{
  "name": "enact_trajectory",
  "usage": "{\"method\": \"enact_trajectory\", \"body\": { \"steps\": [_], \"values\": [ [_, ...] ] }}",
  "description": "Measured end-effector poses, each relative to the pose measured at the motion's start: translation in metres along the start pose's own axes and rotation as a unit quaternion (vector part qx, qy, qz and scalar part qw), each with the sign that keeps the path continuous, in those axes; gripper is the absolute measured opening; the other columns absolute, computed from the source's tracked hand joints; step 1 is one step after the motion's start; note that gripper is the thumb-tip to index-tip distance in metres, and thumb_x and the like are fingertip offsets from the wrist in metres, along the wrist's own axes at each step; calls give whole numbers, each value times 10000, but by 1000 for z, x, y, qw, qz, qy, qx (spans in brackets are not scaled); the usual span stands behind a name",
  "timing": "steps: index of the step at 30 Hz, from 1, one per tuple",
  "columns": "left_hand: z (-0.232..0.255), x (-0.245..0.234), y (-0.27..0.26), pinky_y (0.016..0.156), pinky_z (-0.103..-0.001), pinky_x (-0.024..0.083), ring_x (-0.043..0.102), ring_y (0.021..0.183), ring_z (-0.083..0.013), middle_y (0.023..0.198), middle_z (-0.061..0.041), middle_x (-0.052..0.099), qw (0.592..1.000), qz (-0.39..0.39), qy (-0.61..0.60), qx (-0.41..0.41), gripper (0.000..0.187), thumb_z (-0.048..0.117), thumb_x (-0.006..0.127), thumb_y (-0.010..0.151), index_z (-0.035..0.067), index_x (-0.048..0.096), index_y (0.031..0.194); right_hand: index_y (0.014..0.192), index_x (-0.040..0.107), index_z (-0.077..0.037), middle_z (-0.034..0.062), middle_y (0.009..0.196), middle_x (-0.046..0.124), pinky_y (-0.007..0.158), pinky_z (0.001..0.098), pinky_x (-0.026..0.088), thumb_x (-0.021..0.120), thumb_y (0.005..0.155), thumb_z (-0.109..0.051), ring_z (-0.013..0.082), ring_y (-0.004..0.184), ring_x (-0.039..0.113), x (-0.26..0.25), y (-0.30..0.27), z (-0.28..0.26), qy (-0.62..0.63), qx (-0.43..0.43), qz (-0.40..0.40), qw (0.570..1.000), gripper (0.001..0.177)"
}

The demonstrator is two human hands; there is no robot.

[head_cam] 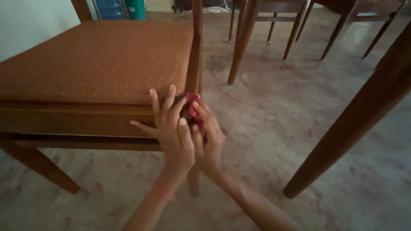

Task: The person wipes the wooden frame and legs of a dining chair using a pink cloth. The person systematically cleans the front, sides, and back of the chair, including the legs and the area beneath the seat.

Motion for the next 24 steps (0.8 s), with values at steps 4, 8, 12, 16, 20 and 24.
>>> {"method": "enact_trajectory", "body": {
  "steps": [4,8,12,16,20,24],
  "values": [
    [-17,-5,-28,1259,-720,-84,243,1608,-363,1659,-101,410,994,-6,79,72,571,342,222,1109,71,515,1517,1502,476,15,282,1596,441,1184,442,476,624,991,-49,431,1465,514,7,-32,9,-53,-27,-12,998,536],
    [-47,-8,-58,1289,-676,55,196,1598,-413,1674,-169,333,985,-29,97,139,539,338,276,1123,81,488,1546,1553,366,11,306,1638,313,1231,537,396,680,961,-89,494,1520,382,22,-67,24,-120,-58,-33,991,677],
    [-70,-5,-87,1282,-660,100,187,1584,-442,1666,-198,312,978,-68,123,155,520,334,321,1119,85,498,1539,1562,298,14,364,1637,224,1236,612,351,691,969,-131,558,1524,311,36,-93,35,-171,-82,-52,980,727],
    [-80,-1,-97,1292,-660,108,191,1582,-438,1671,-192,325,979,-80,121,147,496,302,345,1126,93,515,1544,1571,269,29,373,1648,210,1266,645,339,711,989,-139,583,1549,282,37,-96,36,-182,-100,-58,976,750],
    [-83,-1,-96,1297,-650,127,209,1588,-422,1668,-170,343,978,-79,135,137,477,294,368,1120,119,564,1519,1565,262,41,366,1650,203,1275,643,343,754,980,-150,574,1555,276,37,-88,32,-180,-113,-52,976,788],
    [-84,0,-95,1305,-653,122,204,1595,-423,1674,-162,340,980,-80,130,127,463,290,359,1139,122,586,1506,1548,303,36,351,1649,214,1282,644,346,745,989,-131,578,1552,277,37,-88,34,-177,-131,-52,974,732]
  ]
}}
Point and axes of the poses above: each hand's wrist, its own y-axis towards the middle knuckle, its own x-axis out of the palm, z = x × y, the point moved 8 cm from there along y, towards the middle knuckle
